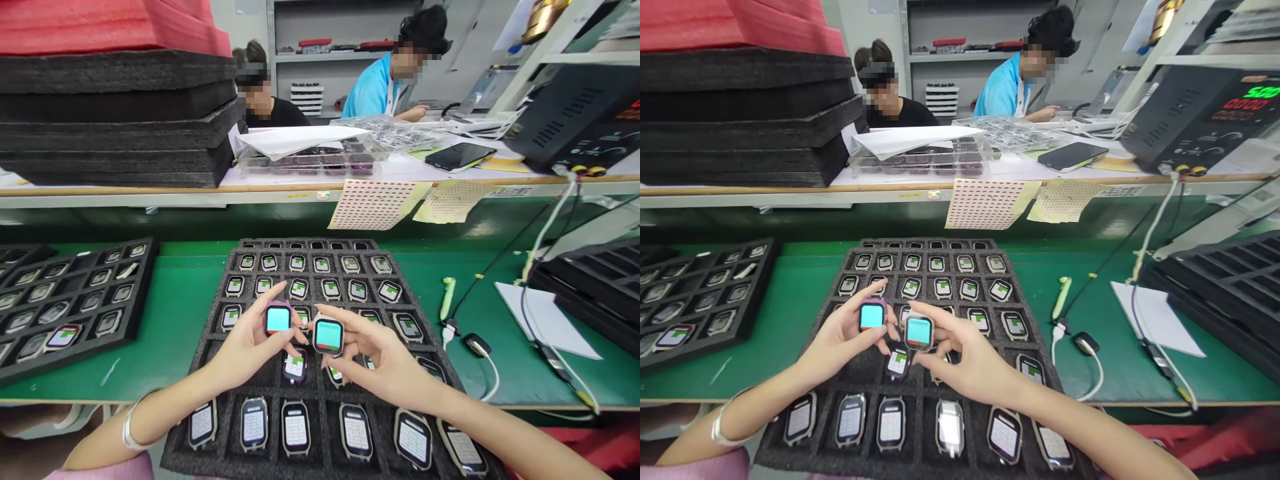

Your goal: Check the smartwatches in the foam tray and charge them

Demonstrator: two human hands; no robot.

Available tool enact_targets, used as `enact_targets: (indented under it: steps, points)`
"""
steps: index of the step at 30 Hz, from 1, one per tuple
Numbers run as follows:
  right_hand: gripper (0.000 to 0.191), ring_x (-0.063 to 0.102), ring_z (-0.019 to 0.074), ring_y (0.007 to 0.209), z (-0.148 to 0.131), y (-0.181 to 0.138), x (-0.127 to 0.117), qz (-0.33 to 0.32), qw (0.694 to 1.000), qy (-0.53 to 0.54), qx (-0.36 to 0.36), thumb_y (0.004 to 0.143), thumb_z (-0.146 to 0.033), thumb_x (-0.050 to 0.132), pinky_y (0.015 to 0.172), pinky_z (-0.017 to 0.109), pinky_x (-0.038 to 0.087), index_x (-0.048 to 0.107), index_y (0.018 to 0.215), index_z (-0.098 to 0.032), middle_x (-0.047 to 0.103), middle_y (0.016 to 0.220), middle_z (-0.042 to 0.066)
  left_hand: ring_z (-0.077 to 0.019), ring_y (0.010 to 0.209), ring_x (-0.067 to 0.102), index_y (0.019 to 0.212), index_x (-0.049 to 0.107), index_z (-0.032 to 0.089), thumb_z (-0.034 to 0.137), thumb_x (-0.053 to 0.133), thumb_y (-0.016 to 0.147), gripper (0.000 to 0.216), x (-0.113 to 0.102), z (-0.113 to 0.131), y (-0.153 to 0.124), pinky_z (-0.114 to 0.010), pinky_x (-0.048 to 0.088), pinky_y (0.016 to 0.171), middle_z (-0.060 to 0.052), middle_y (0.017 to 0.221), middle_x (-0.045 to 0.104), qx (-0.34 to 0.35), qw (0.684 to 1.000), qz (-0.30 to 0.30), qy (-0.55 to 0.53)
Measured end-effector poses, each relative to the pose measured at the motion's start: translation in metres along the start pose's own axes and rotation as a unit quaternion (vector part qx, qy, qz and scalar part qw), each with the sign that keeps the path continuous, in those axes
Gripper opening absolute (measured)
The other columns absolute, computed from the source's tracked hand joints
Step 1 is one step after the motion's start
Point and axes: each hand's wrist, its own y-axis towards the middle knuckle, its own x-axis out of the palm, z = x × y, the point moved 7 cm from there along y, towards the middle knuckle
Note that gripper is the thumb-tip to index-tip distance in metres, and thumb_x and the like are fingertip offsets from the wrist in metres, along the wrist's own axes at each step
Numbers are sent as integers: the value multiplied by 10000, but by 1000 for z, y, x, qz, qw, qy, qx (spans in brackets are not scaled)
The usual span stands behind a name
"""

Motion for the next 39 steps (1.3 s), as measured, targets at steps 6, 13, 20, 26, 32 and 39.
enact_targets:
  steps: [6, 13, 20, 26, 32, 39]
  points:
    - [618, 656, 128, 659, 13, 26, 28, -84, 996, -3, 27, 854, -177, 610, 614, 274, 605, 349, 1411, -235, 649, 1087, 79, -180, 916, 614, 1414, 237, 312, 71, 696, 748, 844, -25, 1, -22, -333, 532, 816, -55, 1090, 554, -24, 1000, 8, 1]
    - [592, 657, 146, 720, 32, 58, 62, -126, 985, 101, 64, 798, -195, 670, 519, 195, 550, 412, 1331, -178, 638, 933, 53, -217, 988, 607, 1433, 157, 307, 182, 579, 859, 724, -67, 3, -55, -420, 505, 896, -65, 1103, 545, -23, 993, 40, 113]
    - [564, 652, 152, 749, 46, 62, 80, -159, 973, 146, 78, 758, -128, 658, 484, 177, 533, 452, 1277, -202, 599, 983, 50, -261, 1126, 513, 1276, 426, 251, 206, 608, 812, 501, -97, -1, -71, -472, 405, 996, -78, 1222, 554, 23, 842, -20, 538]
    - [566, 643, 140, 772, 40, 58, 86, -173, 973, 130, 80, 753, -82, 619, 505, 162, 533, 459, 1278, -217, 588, 978, 36, -288, 1175, 423, 1256, 459, 227, 251, 640, 796, 495, -99, 5, -69, -481, 389, 994, -104, 1236, 491, 51, 781, -46, 621]
    - [475, 638, 116, 672, 46, 60, 88, -154, 975, 116, 111, 808, -155, 620, 463, 142, 510, 478, 1260, -187, 594, 853, 14, -294, 1328, 252, 1320, 349, 235, 314, 651, 803, 604, -90, 2, -87, -490, 269, 1099, -117, 1362, 366, 62, 782, -55, 617]
    - [665, 654, 131, 663, 55, 60, 96, -183, 976, 49, 103, 772, -113, 632, 519, 208, 565, 366, 1370, -226, 642, 927, 36, -316, 1387, 149, 1377, 232, 274, 387, 692, 768, 772, -109, -10, -123, -543, 221, 1118, -115, 1455, 234, 27, 826, 57, 561]
